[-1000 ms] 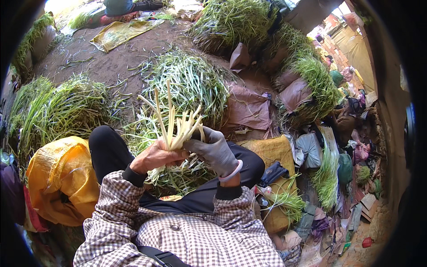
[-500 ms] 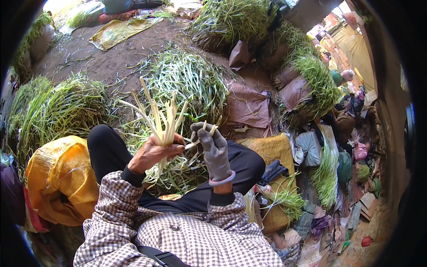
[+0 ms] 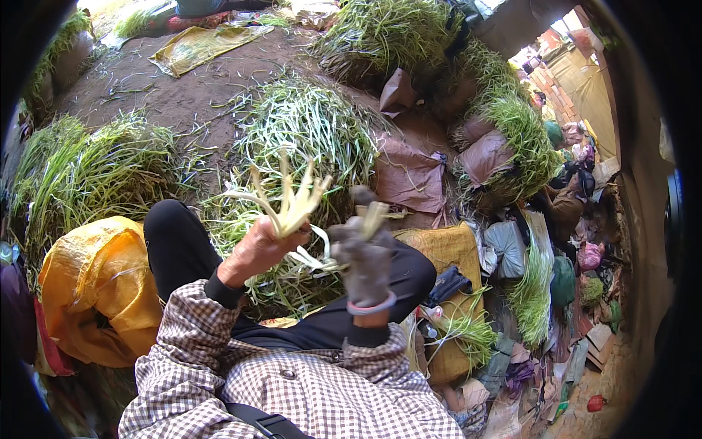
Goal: The person sits on the ground and trims the ends of long green vegetables using red-handled scissors. They gather the trimmed stalks into bundles and place them into a yellow sack.
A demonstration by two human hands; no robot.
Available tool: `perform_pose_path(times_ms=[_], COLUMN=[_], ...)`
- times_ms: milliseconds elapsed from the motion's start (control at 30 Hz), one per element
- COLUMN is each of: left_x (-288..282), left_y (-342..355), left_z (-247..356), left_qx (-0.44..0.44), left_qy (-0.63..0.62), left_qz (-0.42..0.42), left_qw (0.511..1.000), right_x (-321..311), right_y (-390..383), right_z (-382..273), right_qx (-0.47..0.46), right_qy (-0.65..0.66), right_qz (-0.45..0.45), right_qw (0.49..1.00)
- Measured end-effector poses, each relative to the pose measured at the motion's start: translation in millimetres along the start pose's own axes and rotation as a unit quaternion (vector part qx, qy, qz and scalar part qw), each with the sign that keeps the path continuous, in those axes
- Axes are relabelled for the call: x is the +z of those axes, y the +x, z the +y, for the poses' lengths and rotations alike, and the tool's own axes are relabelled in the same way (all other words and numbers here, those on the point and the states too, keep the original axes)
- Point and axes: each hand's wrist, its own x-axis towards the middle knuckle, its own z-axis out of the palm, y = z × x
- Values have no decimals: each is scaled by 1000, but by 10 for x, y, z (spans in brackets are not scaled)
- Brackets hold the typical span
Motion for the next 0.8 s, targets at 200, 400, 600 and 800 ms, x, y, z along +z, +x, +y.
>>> perform_pose_path(times_ms=[200,400,600,800], left_x=[41,-26,-38,-33], left_y=[-137,-183,-159,-147], left_z=[90,30,-78,-85], left_qx=[-45,-106,-60,-67], left_qy=[-88,-165,-242,-249], left_qz=[-52,-17,3,50], left_qw=[994,980,968,965], right_x=[153,108,89,184], right_y=[63,43,67,73], right_z=[177,178,198,210], right_qx=[89,96,105,119], right_qy=[-38,-23,-65,-19], right_qz=[20,37,42,75], right_qw=[995,994,991,990])
